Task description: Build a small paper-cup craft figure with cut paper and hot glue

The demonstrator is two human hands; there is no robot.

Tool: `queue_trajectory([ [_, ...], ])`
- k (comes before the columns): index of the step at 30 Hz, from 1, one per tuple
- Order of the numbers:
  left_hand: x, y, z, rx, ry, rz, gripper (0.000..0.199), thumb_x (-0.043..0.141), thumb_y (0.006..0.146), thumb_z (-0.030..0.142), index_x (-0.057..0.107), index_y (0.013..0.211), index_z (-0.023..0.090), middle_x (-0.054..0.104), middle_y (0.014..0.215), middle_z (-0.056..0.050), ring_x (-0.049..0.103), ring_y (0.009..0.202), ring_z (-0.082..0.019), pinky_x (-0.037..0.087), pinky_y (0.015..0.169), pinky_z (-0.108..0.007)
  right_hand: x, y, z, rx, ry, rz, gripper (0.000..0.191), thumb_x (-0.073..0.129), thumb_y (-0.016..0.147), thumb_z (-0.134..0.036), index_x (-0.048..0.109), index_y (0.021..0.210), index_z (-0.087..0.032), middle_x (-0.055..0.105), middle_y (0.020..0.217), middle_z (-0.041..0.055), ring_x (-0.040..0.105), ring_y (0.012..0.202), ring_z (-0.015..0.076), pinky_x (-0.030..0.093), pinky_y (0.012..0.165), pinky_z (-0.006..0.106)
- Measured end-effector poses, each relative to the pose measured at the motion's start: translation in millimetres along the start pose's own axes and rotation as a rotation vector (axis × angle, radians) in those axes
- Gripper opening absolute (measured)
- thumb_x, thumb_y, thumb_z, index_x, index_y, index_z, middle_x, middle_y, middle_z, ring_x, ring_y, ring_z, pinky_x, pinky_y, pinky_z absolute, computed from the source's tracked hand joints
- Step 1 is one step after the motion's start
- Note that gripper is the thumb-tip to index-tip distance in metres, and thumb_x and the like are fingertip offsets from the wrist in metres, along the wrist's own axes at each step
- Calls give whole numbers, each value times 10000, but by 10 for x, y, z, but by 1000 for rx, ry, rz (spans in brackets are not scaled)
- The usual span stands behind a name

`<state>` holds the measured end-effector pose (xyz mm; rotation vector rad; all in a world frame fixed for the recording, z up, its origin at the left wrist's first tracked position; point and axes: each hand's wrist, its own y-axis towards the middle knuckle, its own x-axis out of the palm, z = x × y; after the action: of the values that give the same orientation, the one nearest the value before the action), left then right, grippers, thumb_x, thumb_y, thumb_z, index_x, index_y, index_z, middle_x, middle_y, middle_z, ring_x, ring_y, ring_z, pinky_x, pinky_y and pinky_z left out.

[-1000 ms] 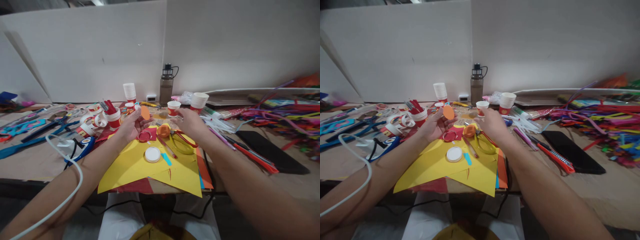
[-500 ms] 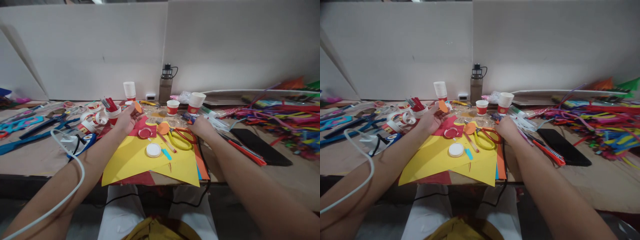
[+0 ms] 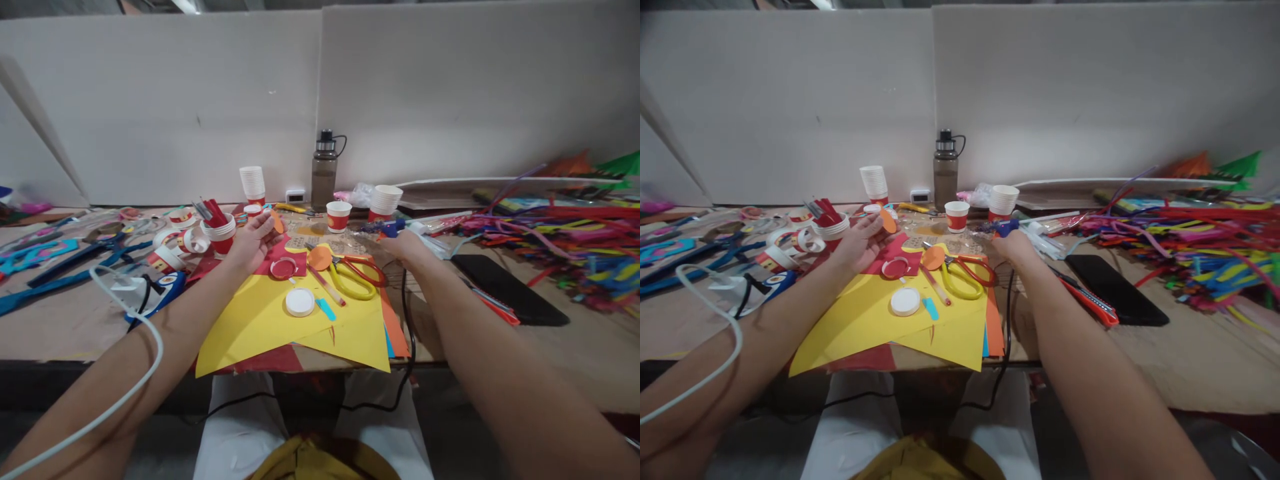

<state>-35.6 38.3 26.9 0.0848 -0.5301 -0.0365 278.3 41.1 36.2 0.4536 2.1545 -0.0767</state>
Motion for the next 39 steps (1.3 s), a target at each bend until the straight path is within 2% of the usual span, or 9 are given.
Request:
queue_trajectory([
  [3,6,-8,-12,-15,-17,-44,155,652,826,185,629,976,158,727,893,-54,710,802,-153,558,704,-247,-51,-38,-42,37,66,-10,232,635,724,-292,693,882,-132,682,760,122,647,698,230,461,550,270],
  [7,28,-30,-34,-36,-34,-91,98,627,848,189,626,933,141,731,872,-71,716,827,-168,579,746,-271,-138,-102,-111,32,155,8,334,582,720,-223,635,1039,-140,671,829,102,607,602,172,468,496,253],
  [11,87,-62,-40,-58,-55,-144,155,637,848,207,612,990,150,733,929,-95,716,896,-188,586,777,-286,-205,-199,-202,-53,359,-8,367,619,670,-171,600,1036,-167,669,911,80,611,678,154,510,542,241],
  [15,149,-52,-23,-116,-75,-127,188,633,856,223,614,1024,140,726,985,-131,710,938,-197,584,819,-304,-170,-330,-310,-247,688,-164,407,663,658,-202,546,1047,-186,671,920,48,625,757,157,520,607,253],
  [17,173,-28,-14,-137,-73,-121,197,618,868,240,618,1028,123,724,986,-146,711,932,-200,584,819,-304,-129,-403,-356,-299,785,-252,408,671,672,-235,529,1051,-185,661,855,24,615,725,148,507,613,256],
  [20,206,0,-19,-162,-69,-132,224,595,886,270,626,1030,102,721,992,-161,712,925,-200,584,798,-284,-86,-503,-397,-341,863,-280,372,684,687,-273,521,1008,-181,621,770,-11,559,633,120,466,580,248],
  [25,238,-17,-108,-181,-93,-160,250,601,883,300,645,1015,93,730,957,-152,719,867,-186,584,747,-246,-64,-630,-426,-480,734,-266,243,567,837,-391,530,953,-181,584,707,-13,517,608,125,442,594,271],
  [32,241,-97,-186,-189,-78,-227,213,604,879,294,663,996,126,742,937,-111,705,736,-135,576,696,-220,-19,-757,-458,-719,411,-135,277,545,884,-396,568,1060,-183,668,1042,83,599,903,224,481,817,374],
  [39,274,-181,-195,-181,-98,-203,247,625,863,340,660,1013,148,739,890,-84,690,694,-125,586,715,-245,17,-785,-473,-783,464,-180,335,538,908,-396,566,1155,-172,662,1124,96,610,971,245,483,865,393],
])
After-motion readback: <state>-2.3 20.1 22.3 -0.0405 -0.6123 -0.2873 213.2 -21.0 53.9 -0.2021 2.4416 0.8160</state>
